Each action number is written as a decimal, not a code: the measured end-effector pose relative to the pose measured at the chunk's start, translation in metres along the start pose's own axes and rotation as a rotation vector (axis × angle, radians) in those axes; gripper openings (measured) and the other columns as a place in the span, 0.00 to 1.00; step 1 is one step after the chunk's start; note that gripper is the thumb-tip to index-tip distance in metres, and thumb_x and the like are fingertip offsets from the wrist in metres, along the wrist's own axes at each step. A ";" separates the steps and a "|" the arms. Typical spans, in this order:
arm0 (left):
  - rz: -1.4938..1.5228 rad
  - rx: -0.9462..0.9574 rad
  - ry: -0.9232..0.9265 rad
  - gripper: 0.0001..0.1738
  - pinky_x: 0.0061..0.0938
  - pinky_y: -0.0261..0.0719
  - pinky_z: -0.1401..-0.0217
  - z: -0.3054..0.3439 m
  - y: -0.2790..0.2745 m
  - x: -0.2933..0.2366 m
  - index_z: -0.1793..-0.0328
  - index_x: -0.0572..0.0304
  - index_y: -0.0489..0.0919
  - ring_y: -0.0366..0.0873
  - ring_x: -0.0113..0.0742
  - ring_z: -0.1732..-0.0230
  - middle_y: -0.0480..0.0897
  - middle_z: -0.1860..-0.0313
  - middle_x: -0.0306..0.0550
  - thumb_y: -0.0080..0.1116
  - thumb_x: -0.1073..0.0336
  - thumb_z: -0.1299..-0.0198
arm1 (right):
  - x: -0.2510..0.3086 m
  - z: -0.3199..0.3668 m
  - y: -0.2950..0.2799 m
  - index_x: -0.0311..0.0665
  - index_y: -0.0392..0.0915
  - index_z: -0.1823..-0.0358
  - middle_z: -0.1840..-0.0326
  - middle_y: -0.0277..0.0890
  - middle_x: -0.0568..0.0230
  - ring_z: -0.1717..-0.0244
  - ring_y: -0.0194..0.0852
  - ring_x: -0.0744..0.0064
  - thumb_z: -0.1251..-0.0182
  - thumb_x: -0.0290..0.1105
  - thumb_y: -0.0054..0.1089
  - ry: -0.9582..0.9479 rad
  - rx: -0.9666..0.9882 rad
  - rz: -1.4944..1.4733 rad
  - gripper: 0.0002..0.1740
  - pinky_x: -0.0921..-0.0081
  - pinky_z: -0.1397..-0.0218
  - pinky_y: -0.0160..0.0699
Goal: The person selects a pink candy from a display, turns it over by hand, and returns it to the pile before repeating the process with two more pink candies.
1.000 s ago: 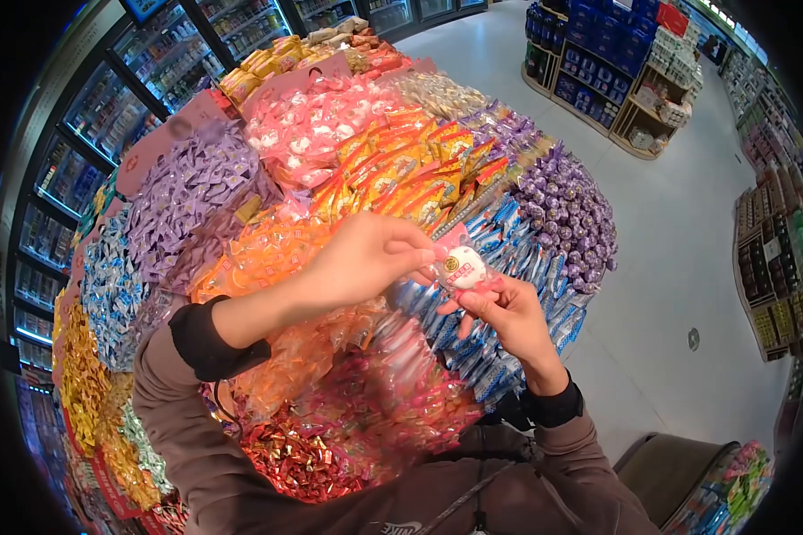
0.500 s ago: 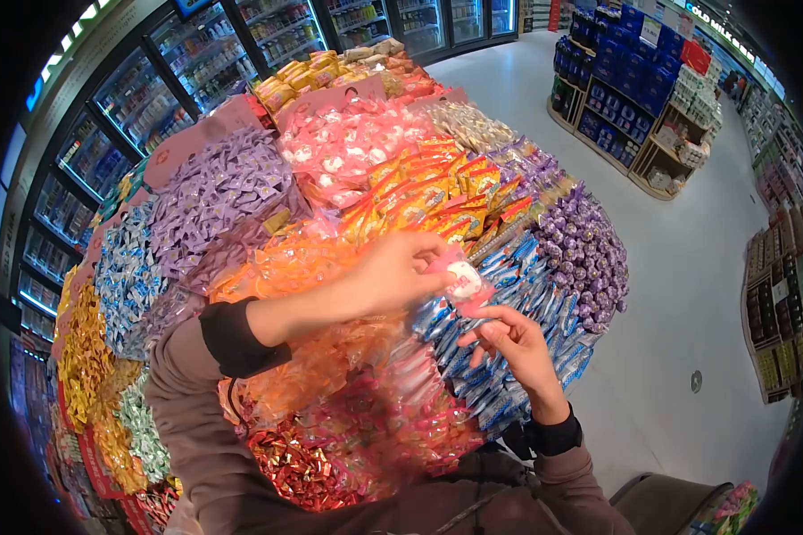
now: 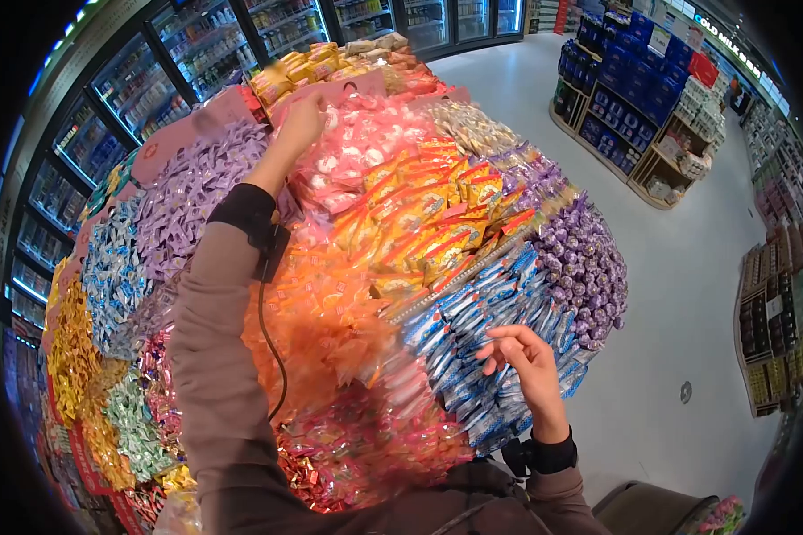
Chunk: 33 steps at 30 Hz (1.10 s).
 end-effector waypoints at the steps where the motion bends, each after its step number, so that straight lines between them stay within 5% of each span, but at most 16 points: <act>1: -0.023 0.043 -0.052 0.13 0.42 0.71 0.55 -0.005 0.008 0.011 0.57 0.61 0.74 0.75 0.53 0.58 0.77 0.64 0.61 0.48 0.69 0.50 | 0.000 -0.001 -0.002 0.32 0.72 0.53 0.65 0.79 0.58 0.71 0.74 0.79 0.32 0.33 0.46 0.001 -0.008 0.001 0.13 0.84 0.66 0.69; 3: -0.074 0.126 -0.163 0.15 0.46 0.69 0.50 -0.009 0.019 0.034 0.54 0.58 0.75 0.74 0.52 0.52 0.77 0.56 0.60 0.46 0.67 0.47 | 0.001 -0.003 -0.005 0.32 0.72 0.53 0.65 0.79 0.57 0.71 0.74 0.78 0.32 0.33 0.46 -0.006 -0.016 0.012 0.13 0.84 0.65 0.68; 6: -0.563 0.346 -0.421 0.19 0.60 0.58 0.42 0.015 0.018 0.035 0.46 0.53 0.74 0.64 0.54 0.40 0.71 0.43 0.56 0.42 0.58 0.41 | -0.001 -0.007 -0.010 0.32 0.72 0.53 0.66 0.78 0.55 0.72 0.73 0.76 0.33 0.33 0.46 -0.038 -0.017 -0.011 0.13 0.83 0.65 0.68; 7: -0.487 0.478 -0.502 0.24 0.70 0.42 0.39 0.017 0.025 0.042 0.38 0.47 0.70 0.49 0.59 0.31 0.60 0.33 0.53 0.37 0.53 0.38 | -0.003 -0.009 -0.013 0.31 0.72 0.53 0.66 0.78 0.54 0.72 0.73 0.75 0.33 0.33 0.46 -0.050 -0.025 -0.009 0.13 0.82 0.65 0.69; 11: -0.566 0.588 -0.648 0.29 0.66 0.36 0.36 0.028 0.015 0.047 0.31 0.50 0.61 0.41 0.60 0.28 0.52 0.29 0.58 0.40 0.54 0.40 | -0.001 -0.010 -0.008 0.31 0.72 0.54 0.67 0.78 0.54 0.72 0.73 0.76 0.33 0.32 0.46 -0.060 -0.016 -0.005 0.13 0.81 0.65 0.69; 15: -0.500 0.619 -0.651 0.31 0.65 0.38 0.35 0.031 0.010 0.051 0.32 0.50 0.63 0.43 0.58 0.28 0.53 0.29 0.55 0.45 0.52 0.43 | 0.001 -0.005 -0.004 0.31 0.72 0.54 0.67 0.78 0.55 0.72 0.73 0.76 0.33 0.32 0.47 -0.063 -0.005 -0.002 0.13 0.81 0.65 0.69; 18: -0.467 0.570 -0.482 0.29 0.70 0.49 0.42 0.027 0.002 0.040 0.44 0.52 0.74 0.57 0.56 0.34 0.65 0.35 0.51 0.51 0.43 0.46 | 0.000 0.000 -0.005 0.32 0.72 0.54 0.67 0.78 0.56 0.72 0.73 0.77 0.33 0.32 0.47 -0.064 -0.012 0.006 0.12 0.82 0.66 0.69; 19: -0.530 0.505 -0.421 0.28 0.61 0.63 0.46 0.022 -0.005 0.036 0.50 0.56 0.78 0.70 0.53 0.43 0.74 0.45 0.52 0.51 0.42 0.46 | 0.000 0.001 -0.005 0.32 0.72 0.54 0.67 0.78 0.56 0.72 0.73 0.77 0.33 0.32 0.47 -0.065 -0.012 0.008 0.12 0.82 0.66 0.69; 22: -0.508 0.321 -0.283 0.26 0.47 0.73 0.52 0.001 -0.024 0.046 0.56 0.60 0.79 0.77 0.51 0.53 0.79 0.55 0.54 0.52 0.45 0.48 | 0.004 0.006 -0.004 0.32 0.72 0.55 0.67 0.78 0.57 0.72 0.72 0.77 0.33 0.31 0.47 -0.074 -0.012 0.020 0.12 0.82 0.65 0.70; 24: -0.417 0.229 -0.351 0.23 0.46 0.72 0.50 -0.002 -0.051 0.043 0.51 0.51 0.78 0.77 0.46 0.50 0.79 0.52 0.48 0.57 0.49 0.50 | 0.003 0.011 -0.004 0.32 0.72 0.55 0.67 0.78 0.57 0.72 0.72 0.77 0.33 0.31 0.46 -0.069 -0.021 0.026 0.12 0.82 0.65 0.70; 27: -0.399 0.105 -0.148 0.15 0.38 0.76 0.60 -0.006 -0.080 0.021 0.68 0.63 0.80 0.79 0.50 0.63 0.81 0.68 0.56 0.57 0.58 0.55 | 0.001 0.017 -0.006 0.32 0.72 0.55 0.67 0.78 0.56 0.72 0.72 0.77 0.33 0.31 0.46 -0.059 -0.029 0.016 0.12 0.82 0.66 0.70; 30: -0.373 0.156 -0.134 0.17 0.36 0.77 0.60 -0.005 -0.082 0.011 0.60 0.54 0.80 0.80 0.46 0.59 0.82 0.63 0.49 0.59 0.53 0.52 | 0.002 0.021 -0.008 0.31 0.72 0.55 0.67 0.78 0.56 0.72 0.73 0.77 0.33 0.32 0.47 -0.063 -0.029 0.005 0.12 0.81 0.66 0.71; 33: -0.263 0.240 -0.006 0.12 0.36 0.76 0.62 0.009 -0.062 -0.020 0.65 0.57 0.79 0.79 0.45 0.64 0.81 0.70 0.49 0.60 0.59 0.54 | 0.000 0.024 -0.012 0.31 0.73 0.55 0.67 0.78 0.56 0.72 0.73 0.76 0.33 0.32 0.47 -0.071 -0.032 -0.022 0.13 0.81 0.66 0.71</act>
Point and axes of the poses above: each hand's wrist, its own z-axis away from the middle knuckle, its own y-axis out of the palm, x = y × z, the point moved 9 cm from there along -z, towards the middle knuckle
